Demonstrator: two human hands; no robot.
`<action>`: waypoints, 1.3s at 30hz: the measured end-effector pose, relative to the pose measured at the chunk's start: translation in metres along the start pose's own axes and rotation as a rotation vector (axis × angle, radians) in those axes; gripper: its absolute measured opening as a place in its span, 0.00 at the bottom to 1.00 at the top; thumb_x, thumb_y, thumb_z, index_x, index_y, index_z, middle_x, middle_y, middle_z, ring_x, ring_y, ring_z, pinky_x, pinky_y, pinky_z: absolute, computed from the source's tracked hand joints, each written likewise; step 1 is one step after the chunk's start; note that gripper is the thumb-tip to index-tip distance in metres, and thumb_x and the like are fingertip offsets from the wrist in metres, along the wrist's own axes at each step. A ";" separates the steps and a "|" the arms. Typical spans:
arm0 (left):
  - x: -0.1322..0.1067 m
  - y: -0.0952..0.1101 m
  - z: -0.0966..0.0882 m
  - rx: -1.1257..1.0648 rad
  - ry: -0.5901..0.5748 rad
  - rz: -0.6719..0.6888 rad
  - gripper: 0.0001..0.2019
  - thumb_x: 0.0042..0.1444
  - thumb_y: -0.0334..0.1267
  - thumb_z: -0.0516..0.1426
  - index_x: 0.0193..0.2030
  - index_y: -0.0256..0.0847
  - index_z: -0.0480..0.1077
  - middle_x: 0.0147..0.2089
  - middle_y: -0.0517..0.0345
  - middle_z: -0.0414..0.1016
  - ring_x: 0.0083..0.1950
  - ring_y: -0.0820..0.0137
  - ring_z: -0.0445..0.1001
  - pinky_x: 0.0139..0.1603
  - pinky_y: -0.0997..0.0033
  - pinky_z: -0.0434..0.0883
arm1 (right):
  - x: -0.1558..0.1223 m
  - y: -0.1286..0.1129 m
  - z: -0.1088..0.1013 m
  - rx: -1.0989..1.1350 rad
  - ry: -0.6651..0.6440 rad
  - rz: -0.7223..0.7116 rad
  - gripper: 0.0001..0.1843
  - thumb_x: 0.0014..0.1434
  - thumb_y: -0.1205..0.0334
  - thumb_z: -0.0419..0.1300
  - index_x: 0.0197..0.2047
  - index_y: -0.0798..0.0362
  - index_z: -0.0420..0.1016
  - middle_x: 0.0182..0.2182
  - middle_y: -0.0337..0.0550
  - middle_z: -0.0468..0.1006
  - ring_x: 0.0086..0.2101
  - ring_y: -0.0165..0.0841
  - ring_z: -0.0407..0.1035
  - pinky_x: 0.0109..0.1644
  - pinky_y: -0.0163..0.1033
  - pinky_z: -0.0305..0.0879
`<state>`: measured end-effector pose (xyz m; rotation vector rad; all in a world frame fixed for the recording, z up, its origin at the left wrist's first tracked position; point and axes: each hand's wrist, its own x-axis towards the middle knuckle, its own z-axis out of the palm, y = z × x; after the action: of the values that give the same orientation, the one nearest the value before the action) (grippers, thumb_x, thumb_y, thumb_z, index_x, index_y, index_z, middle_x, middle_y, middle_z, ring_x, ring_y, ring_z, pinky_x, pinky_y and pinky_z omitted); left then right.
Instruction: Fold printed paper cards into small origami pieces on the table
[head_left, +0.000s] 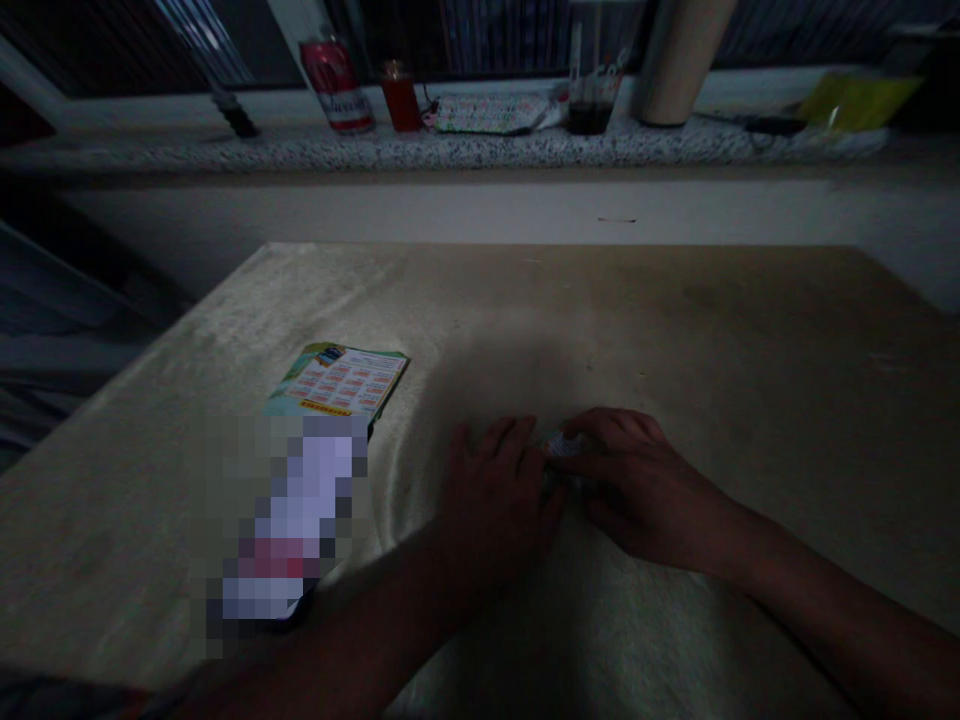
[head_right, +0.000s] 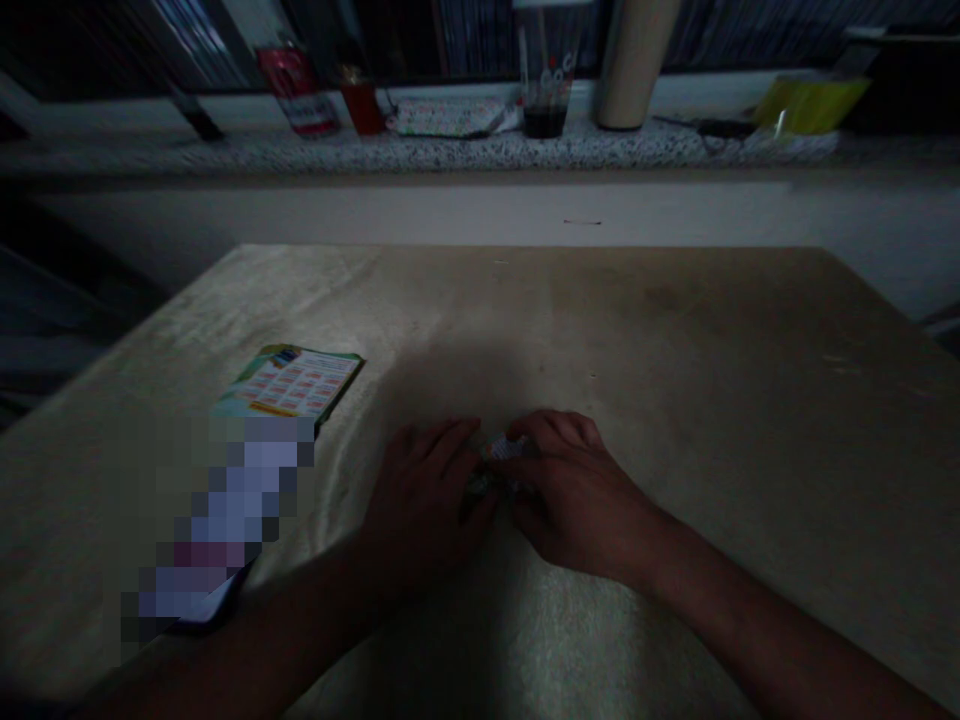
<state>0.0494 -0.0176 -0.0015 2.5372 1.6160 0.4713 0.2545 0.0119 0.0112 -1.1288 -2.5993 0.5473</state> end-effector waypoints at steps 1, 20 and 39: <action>0.001 0.000 0.000 0.000 -0.012 -0.008 0.16 0.65 0.45 0.56 0.52 0.37 0.75 0.65 0.38 0.72 0.64 0.46 0.69 0.64 0.30 0.59 | 0.000 0.000 0.000 -0.001 0.004 -0.003 0.31 0.53 0.71 0.61 0.59 0.41 0.78 0.54 0.48 0.73 0.57 0.46 0.65 0.62 0.56 0.56; 0.007 -0.007 -0.005 -0.160 -0.107 -0.094 0.13 0.57 0.44 0.63 0.47 0.43 0.77 0.72 0.45 0.64 0.73 0.49 0.58 0.71 0.34 0.49 | -0.001 0.007 0.003 0.018 0.049 -0.007 0.22 0.62 0.65 0.62 0.57 0.35 0.79 0.53 0.45 0.75 0.56 0.45 0.67 0.59 0.55 0.57; 0.013 -0.041 -0.031 -0.199 -0.281 -0.197 0.05 0.50 0.33 0.65 0.34 0.45 0.81 0.75 0.47 0.56 0.75 0.45 0.55 0.69 0.36 0.54 | -0.003 0.011 0.007 -0.014 0.070 0.026 0.25 0.61 0.61 0.64 0.62 0.40 0.74 0.57 0.47 0.74 0.58 0.46 0.66 0.61 0.57 0.60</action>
<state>0.0096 0.0095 0.0208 2.1609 1.6023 0.2301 0.2614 0.0149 -0.0003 -1.1664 -2.5360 0.4860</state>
